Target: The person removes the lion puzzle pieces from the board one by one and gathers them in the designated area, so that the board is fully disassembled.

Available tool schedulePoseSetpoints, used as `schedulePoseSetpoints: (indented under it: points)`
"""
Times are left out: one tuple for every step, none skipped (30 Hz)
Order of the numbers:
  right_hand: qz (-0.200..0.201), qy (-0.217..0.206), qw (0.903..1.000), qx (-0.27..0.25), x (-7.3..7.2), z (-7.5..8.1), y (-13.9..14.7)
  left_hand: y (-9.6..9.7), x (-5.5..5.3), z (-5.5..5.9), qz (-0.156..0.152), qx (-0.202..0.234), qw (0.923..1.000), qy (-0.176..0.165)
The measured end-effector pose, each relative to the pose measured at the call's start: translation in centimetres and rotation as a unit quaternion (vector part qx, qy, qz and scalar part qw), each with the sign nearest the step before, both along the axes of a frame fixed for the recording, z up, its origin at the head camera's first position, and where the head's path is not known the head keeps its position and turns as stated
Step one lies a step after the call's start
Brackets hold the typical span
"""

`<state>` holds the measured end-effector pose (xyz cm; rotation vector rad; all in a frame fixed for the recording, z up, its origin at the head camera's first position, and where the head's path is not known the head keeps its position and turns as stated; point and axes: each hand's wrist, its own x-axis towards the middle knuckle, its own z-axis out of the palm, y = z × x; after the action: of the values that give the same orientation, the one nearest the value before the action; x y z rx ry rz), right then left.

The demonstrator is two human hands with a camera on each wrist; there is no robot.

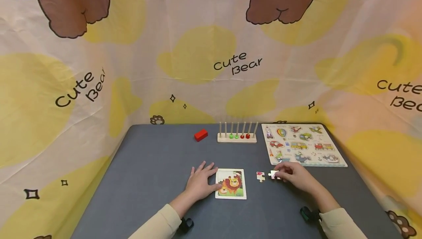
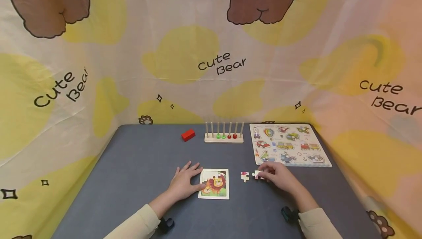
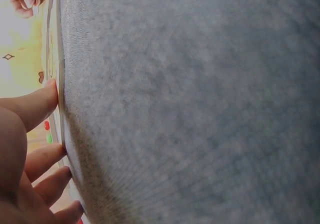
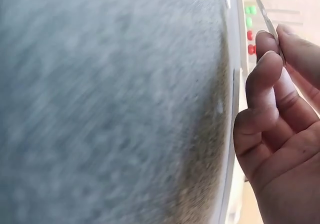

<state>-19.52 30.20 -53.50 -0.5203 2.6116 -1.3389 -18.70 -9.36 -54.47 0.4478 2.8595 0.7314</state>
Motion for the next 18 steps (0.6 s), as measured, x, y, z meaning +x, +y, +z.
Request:
schedulePoseSetpoints:
  points:
    - [-0.002, -0.002, 1.0000, -0.003, -0.08, -0.04, 0.09, -0.02, -0.03, 0.05, 0.002, 0.000, 1.0000, 0.001]
    - [-0.002, -0.002, 1.0000, -0.002, -0.17, -0.05, 0.15, -0.07, -0.06, 0.10, 0.005, 0.001, 1.0000, 0.003]
    - [-0.001, -0.002, 1.0000, -0.002, -0.27, -0.03, 0.17, -0.12, -0.10, 0.13, 0.008, 0.001, 1.0000, 0.005]
    - [0.000, 0.000, 1.0000, 0.000, -0.39, -0.04, 0.18, -0.18, -0.13, 0.17, 0.010, 0.001, 0.9999, 0.008]
    - [0.001, 0.000, 1.0000, 0.002, -0.49, -0.05, 0.18, -0.23, -0.14, 0.20, 0.013, -0.001, 0.9999, 0.008]
    - [0.003, 0.001, 1.0000, 0.004, -0.56, -0.05, 0.18, -0.30, -0.15, 0.23, 0.013, -0.001, 0.9999, 0.010]
    - [0.004, 0.001, 1.0000, 0.007, -0.62, -0.08, 0.20, -0.33, -0.14, 0.25, 0.014, -0.003, 0.9999, 0.008]
    - [0.004, 0.001, 0.9999, 0.010, -0.66, -0.11, 0.22, -0.35, -0.12, 0.25, 0.014, -0.002, 0.9999, 0.007]
    - [0.003, 0.002, 0.9999, 0.013, -0.67, -0.14, 0.25, -0.36, -0.09, 0.26, 0.012, -0.003, 0.9999, 0.005]
    - [0.002, 0.002, 0.9998, 0.018, -0.65, -0.18, 0.30, -0.35, -0.04, 0.26, 0.010, -0.001, 0.9999, 0.003]
    - [0.002, 0.002, 0.9997, 0.022, -0.62, -0.23, 0.33, -0.33, 0.01, 0.26, 0.007, 0.000, 1.0000, 0.001]
    - [0.000, 0.003, 0.9996, 0.029, -0.59, -0.27, 0.36, -0.30, 0.06, 0.25, 0.005, 0.000, 1.0000, -0.001]
    - [-0.001, 0.005, 0.9993, 0.037, -0.58, -0.33, 0.37, -0.25, 0.11, 0.22, 0.005, 0.000, 1.0000, -0.003]
    - [-0.004, 0.006, 0.9990, 0.045, -0.56, -0.38, 0.35, -0.22, 0.13, 0.21, 0.004, -0.002, 1.0000, -0.004]
    - [-0.004, 0.008, 0.9984, 0.055, -0.56, -0.41, 0.30, -0.18, 0.17, 0.24, 0.004, -0.002, 1.0000, -0.004]
    - [-0.006, 0.010, 0.9978, 0.065, -0.56, -0.43, 0.25, -0.15, 0.18, 0.23, 0.004, -0.002, 1.0000, -0.004]
    - [-0.008, 0.013, 0.9971, 0.074, -0.57, -0.46, 0.17, -0.11, 0.18, 0.23, 0.004, -0.003, 1.0000, -0.004]
    - [-0.012, 0.016, 0.9961, 0.086, -0.59, -0.47, 0.08, -0.08, 0.18, 0.25, 0.003, -0.003, 1.0000, -0.003]
